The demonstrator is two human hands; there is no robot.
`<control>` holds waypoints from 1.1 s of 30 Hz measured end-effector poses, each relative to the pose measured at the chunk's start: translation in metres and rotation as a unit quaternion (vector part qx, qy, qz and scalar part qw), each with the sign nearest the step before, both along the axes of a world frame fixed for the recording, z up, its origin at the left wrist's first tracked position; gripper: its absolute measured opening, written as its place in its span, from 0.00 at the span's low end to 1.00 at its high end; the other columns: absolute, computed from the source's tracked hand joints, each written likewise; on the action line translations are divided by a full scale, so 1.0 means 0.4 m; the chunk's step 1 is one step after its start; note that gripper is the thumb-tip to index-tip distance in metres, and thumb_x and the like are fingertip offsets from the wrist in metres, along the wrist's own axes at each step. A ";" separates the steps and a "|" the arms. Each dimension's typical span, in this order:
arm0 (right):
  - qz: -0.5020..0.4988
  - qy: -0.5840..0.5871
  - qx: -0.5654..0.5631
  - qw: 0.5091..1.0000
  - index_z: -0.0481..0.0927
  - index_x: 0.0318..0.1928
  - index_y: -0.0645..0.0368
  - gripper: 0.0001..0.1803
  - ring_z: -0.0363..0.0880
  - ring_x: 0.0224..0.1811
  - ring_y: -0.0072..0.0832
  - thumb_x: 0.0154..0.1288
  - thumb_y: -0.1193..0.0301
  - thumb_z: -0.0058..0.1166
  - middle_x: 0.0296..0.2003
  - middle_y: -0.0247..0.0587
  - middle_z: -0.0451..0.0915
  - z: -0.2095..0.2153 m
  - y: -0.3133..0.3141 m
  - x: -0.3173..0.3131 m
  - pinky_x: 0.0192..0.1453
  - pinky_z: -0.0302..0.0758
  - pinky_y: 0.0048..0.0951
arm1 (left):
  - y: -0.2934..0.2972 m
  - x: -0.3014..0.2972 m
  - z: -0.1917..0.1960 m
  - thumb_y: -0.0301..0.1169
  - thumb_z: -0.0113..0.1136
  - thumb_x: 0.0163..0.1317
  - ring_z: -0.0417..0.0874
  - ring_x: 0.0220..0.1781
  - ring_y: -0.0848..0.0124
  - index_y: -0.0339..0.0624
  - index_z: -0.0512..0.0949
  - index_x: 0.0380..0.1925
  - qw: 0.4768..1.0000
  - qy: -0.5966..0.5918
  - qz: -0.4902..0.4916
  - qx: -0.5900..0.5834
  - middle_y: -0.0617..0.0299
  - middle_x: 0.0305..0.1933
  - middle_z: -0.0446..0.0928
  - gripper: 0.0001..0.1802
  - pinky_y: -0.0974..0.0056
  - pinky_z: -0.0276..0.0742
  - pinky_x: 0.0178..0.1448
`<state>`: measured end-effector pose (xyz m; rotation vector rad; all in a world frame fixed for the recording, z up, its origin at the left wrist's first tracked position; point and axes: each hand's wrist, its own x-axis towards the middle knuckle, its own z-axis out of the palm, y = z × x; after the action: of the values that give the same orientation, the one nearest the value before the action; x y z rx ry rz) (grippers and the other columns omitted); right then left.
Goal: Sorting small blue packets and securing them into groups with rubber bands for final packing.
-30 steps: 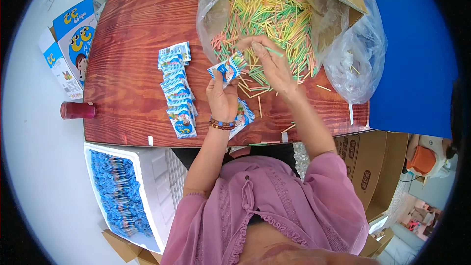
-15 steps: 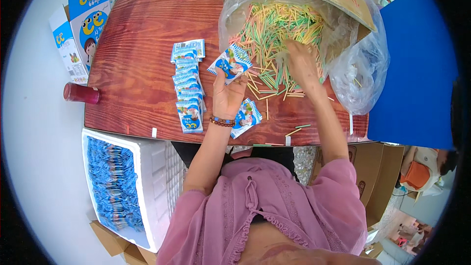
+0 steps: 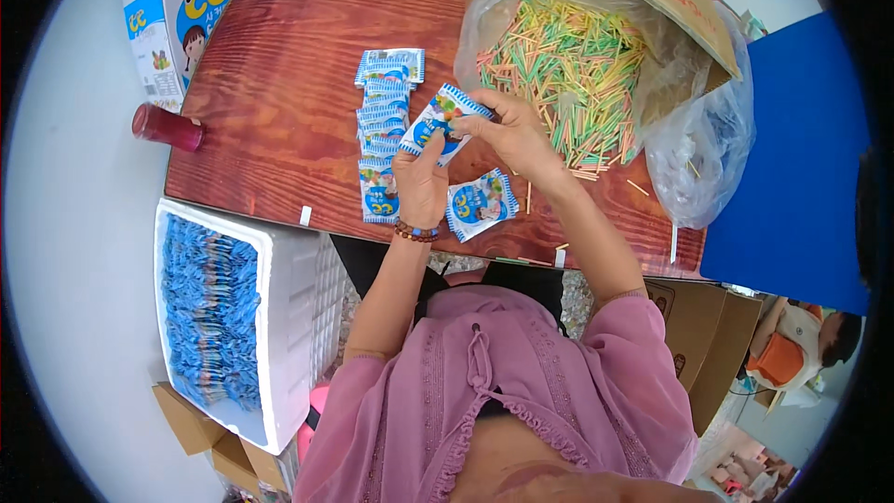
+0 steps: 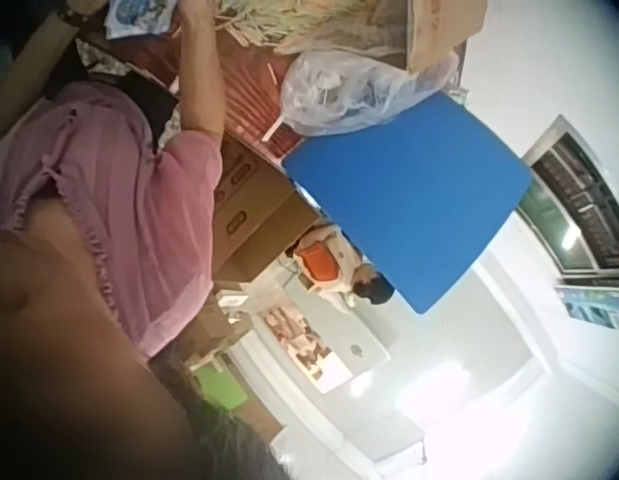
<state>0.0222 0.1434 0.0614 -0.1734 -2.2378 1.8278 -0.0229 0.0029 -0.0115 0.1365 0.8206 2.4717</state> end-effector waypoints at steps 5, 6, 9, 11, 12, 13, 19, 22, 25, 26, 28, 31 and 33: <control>0.017 -0.030 0.012 0.999 0.82 0.38 0.63 0.07 0.76 0.35 0.14 0.61 0.74 0.59 0.30 0.31 0.82 0.013 -0.044 -0.018 0.40 0.73 0.20 | -0.065 0.020 0.036 0.24 0.54 0.67 0.81 0.49 0.73 0.36 0.75 0.49 0.997 -0.032 0.045 -0.047 0.60 0.48 0.80 0.12 0.63 0.76 0.57; 0.020 -0.031 0.009 0.999 0.82 0.38 0.63 0.07 0.76 0.35 0.14 0.61 0.74 0.59 0.30 0.31 0.82 0.023 -0.052 -0.020 0.40 0.73 0.20 | -0.090 0.023 0.050 0.23 0.54 0.67 0.80 0.48 0.73 0.35 0.76 0.48 0.986 0.000 0.101 -0.135 0.59 0.47 0.80 0.11 0.66 0.75 0.55; 0.103 -0.099 0.019 0.990 0.83 0.37 0.62 0.08 0.77 0.34 0.14 0.59 0.72 0.61 0.30 0.34 0.82 0.022 -0.078 -0.025 0.39 0.73 0.23 | -0.177 0.027 0.031 0.25 0.52 0.68 0.78 0.48 0.74 0.32 0.75 0.49 0.939 0.085 0.205 -0.263 0.56 0.49 0.78 0.12 0.68 0.74 0.52; 0.160 -0.064 0.128 0.977 0.82 0.39 0.61 0.11 0.81 0.36 0.24 0.58 0.68 0.60 0.31 0.39 0.83 -0.043 -0.136 -0.040 0.40 0.74 0.30 | -0.234 0.048 0.012 0.25 0.57 0.65 0.77 0.49 0.69 0.33 0.74 0.49 0.862 0.165 0.322 -0.354 0.55 0.50 0.77 0.14 0.65 0.72 0.54; 0.159 -0.065 0.126 0.977 0.82 0.39 0.61 0.11 0.81 0.36 0.24 0.58 0.68 0.60 0.31 0.39 0.83 -0.064 -0.163 -0.046 0.40 0.74 0.30 | -0.268 0.059 -0.022 0.25 0.57 0.65 0.77 0.49 0.69 0.33 0.74 0.49 0.862 0.166 0.321 -0.355 0.55 0.50 0.77 0.14 0.65 0.72 0.54; 0.160 -0.047 0.190 0.968 0.81 0.40 0.60 0.11 0.81 0.38 0.31 0.59 0.68 0.59 0.34 0.41 0.82 -0.083 -0.192 -0.054 0.41 0.75 0.33 | -0.304 0.070 -0.069 0.26 0.60 0.61 0.75 0.52 0.65 0.34 0.74 0.50 0.804 0.261 0.300 -0.441 0.54 0.52 0.76 0.17 0.62 0.69 0.58; 0.049 -0.011 0.350 0.936 0.79 0.46 0.55 0.15 0.81 0.45 0.37 0.60 0.63 0.55 0.43 0.39 0.81 -0.130 -0.230 -0.041 0.40 0.78 0.40 | -0.287 0.108 -0.089 0.33 0.68 0.52 0.68 0.63 0.57 0.40 0.71 0.54 0.597 0.442 0.198 -0.639 0.53 0.60 0.71 0.29 0.53 0.53 0.66; 0.013 0.022 0.347 0.938 0.79 0.41 0.56 0.10 0.80 0.41 0.42 0.61 0.66 0.54 0.41 0.40 0.80 -0.109 -0.150 0.010 0.42 0.77 0.40 | -0.294 0.091 -0.104 0.36 0.64 0.57 0.68 0.64 0.60 0.41 0.70 0.55 0.555 0.452 0.197 -0.670 0.55 0.62 0.70 0.26 0.53 0.53 0.65; -0.095 -0.028 0.399 0.912 0.80 0.39 0.55 0.08 0.80 0.37 0.39 0.62 0.67 0.54 0.38 0.40 0.79 -0.125 0.036 0.088 0.41 0.76 0.37 | -0.291 0.082 -0.094 0.35 0.63 0.58 0.66 0.66 0.61 0.41 0.70 0.56 0.558 0.447 0.167 -0.679 0.55 0.64 0.69 0.26 0.55 0.52 0.65; -0.148 -0.065 0.410 0.898 0.80 0.38 0.54 0.08 0.80 0.36 0.39 0.62 0.66 0.54 0.37 0.39 0.79 -0.142 0.097 0.119 0.40 0.76 0.36 | -0.287 0.082 -0.081 0.34 0.64 0.58 0.65 0.67 0.60 0.40 0.69 0.57 0.562 0.447 0.155 -0.678 0.54 0.65 0.68 0.27 0.54 0.51 0.67; -0.110 -0.113 0.372 0.915 0.80 0.38 0.55 0.08 0.80 0.36 0.38 0.61 0.65 0.55 0.37 0.39 0.79 -0.122 0.166 0.188 0.40 0.76 0.36 | -0.284 0.083 -0.072 0.33 0.64 0.58 0.65 0.67 0.60 0.40 0.68 0.57 0.578 0.458 0.155 -0.657 0.53 0.65 0.68 0.28 0.54 0.50 0.67; -0.015 -0.103 0.336 0.936 0.79 0.38 0.56 0.11 0.79 0.39 0.37 0.60 0.63 0.58 0.37 0.38 0.79 -0.122 0.136 0.234 0.40 0.75 0.36 | -0.290 0.091 -0.080 0.32 0.65 0.57 0.65 0.67 0.58 0.40 0.67 0.59 0.598 0.460 0.156 -0.637 0.52 0.65 0.67 0.29 0.54 0.49 0.69; 0.034 -0.048 0.337 0.940 0.78 0.39 0.56 0.13 0.79 0.40 0.36 0.58 0.62 0.59 0.37 0.37 0.79 -0.122 0.089 0.244 0.41 0.75 0.36 | -0.286 0.097 -0.080 0.30 0.65 0.57 0.64 0.68 0.57 0.40 0.67 0.59 0.603 0.458 0.154 -0.635 0.52 0.65 0.66 0.30 0.55 0.49 0.70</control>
<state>0.1198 0.1791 0.0127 -0.0543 -2.8157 0.9923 0.0157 -0.1114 -0.0434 0.7826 2.9718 1.2537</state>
